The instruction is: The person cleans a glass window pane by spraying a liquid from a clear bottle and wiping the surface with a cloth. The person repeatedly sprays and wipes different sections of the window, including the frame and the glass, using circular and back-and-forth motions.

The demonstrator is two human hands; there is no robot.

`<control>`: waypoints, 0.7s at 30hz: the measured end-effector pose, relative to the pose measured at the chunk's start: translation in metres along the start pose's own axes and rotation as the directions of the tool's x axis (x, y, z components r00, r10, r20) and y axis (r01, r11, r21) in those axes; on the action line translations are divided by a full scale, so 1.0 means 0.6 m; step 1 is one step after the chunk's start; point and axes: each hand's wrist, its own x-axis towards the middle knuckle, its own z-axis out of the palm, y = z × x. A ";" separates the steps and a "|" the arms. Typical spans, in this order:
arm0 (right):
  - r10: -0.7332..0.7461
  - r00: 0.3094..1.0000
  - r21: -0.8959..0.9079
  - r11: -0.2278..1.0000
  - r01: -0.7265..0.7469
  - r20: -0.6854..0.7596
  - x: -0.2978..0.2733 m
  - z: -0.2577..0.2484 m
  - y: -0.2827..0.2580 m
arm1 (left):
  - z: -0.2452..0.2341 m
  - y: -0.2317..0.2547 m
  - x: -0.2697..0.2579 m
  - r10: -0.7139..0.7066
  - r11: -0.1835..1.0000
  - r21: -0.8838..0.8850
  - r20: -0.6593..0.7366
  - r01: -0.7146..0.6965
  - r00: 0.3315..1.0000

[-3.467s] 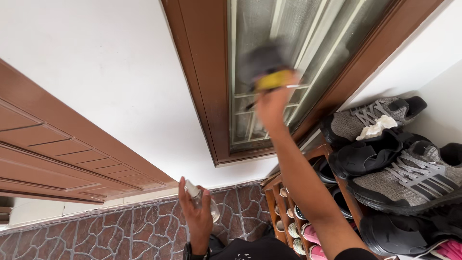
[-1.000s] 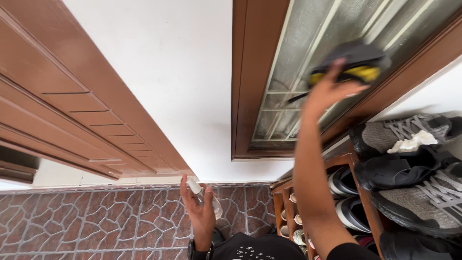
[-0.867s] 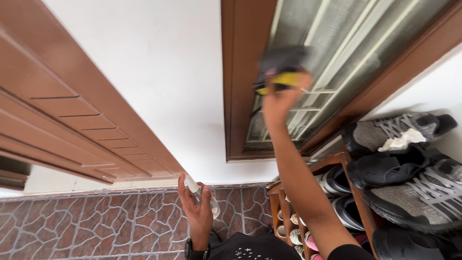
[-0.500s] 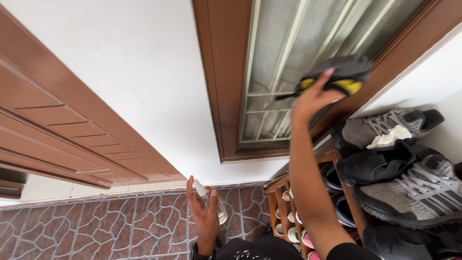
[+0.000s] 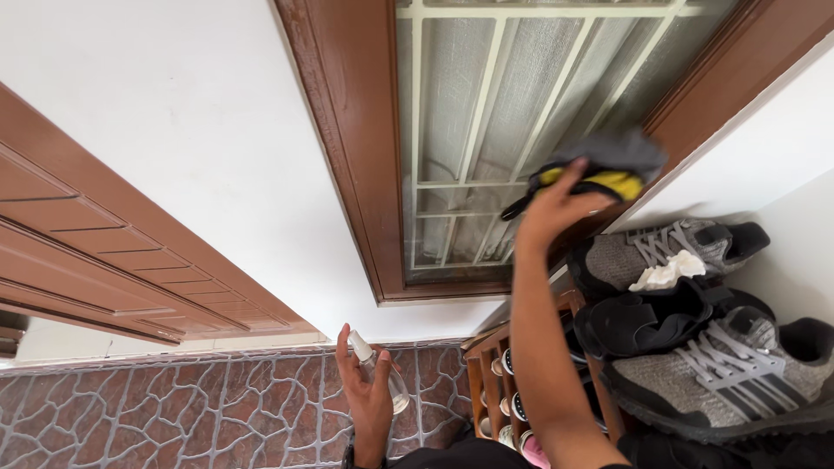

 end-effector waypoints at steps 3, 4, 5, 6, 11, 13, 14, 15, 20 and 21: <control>-0.266 0.919 -0.064 0.953 0.296 0.290 -0.087 -0.003 0.011 | 0.017 -0.002 -0.002 -0.033 0.999 -0.006 -0.020 0.033 0.999; -0.273 0.878 -0.209 0.903 0.375 0.394 -0.083 -0.007 0.010 | 0.024 -0.002 0.000 -0.047 0.998 -0.036 -0.016 0.047 0.999; -0.257 0.831 -0.338 0.824 0.455 0.494 -0.081 -0.013 0.010 | 0.028 -0.003 0.000 -0.063 0.996 -0.063 -0.012 0.062 0.998; -0.221 0.780 -0.444 0.717 0.537 0.586 -0.080 -0.017 0.010 | 0.033 -0.005 -0.001 -0.080 0.994 -0.071 -0.005 0.079 0.997; -0.174 0.911 -0.427 0.840 0.336 0.374 -0.027 -0.026 0.011 | 0.037 -0.010 -0.010 -0.041 0.999 -0.034 0.027 0.042 0.999; -0.047 0.946 -0.407 0.895 0.183 0.321 -0.035 -0.018 0.010 | 0.032 -0.011 -0.002 -0.105 0.994 0.018 0.013 0.105 0.994; 0.012 0.942 -0.371 0.921 0.119 0.334 -0.053 -0.003 0.009 | 0.031 -0.009 0.002 -0.136 0.990 0.044 0.007 0.136 0.991; 0.069 0.935 -0.335 0.941 0.055 0.347 -0.063 0.007 0.006 | 0.032 -0.007 0.005 -0.122 0.993 0.009 0.026 0.122 0.992; -0.563 0.703 -0.351 0.613 0.708 0.435 -0.011 0.007 -0.015 | 0.019 0.008 0.012 -0.051 0.996 -0.069 0.082 0.057 0.995; -0.612 0.686 -0.293 0.623 0.725 0.394 0.023 0.008 -0.019 | 0.015 0.010 0.013 -0.048 0.996 -0.066 0.077 0.053 0.996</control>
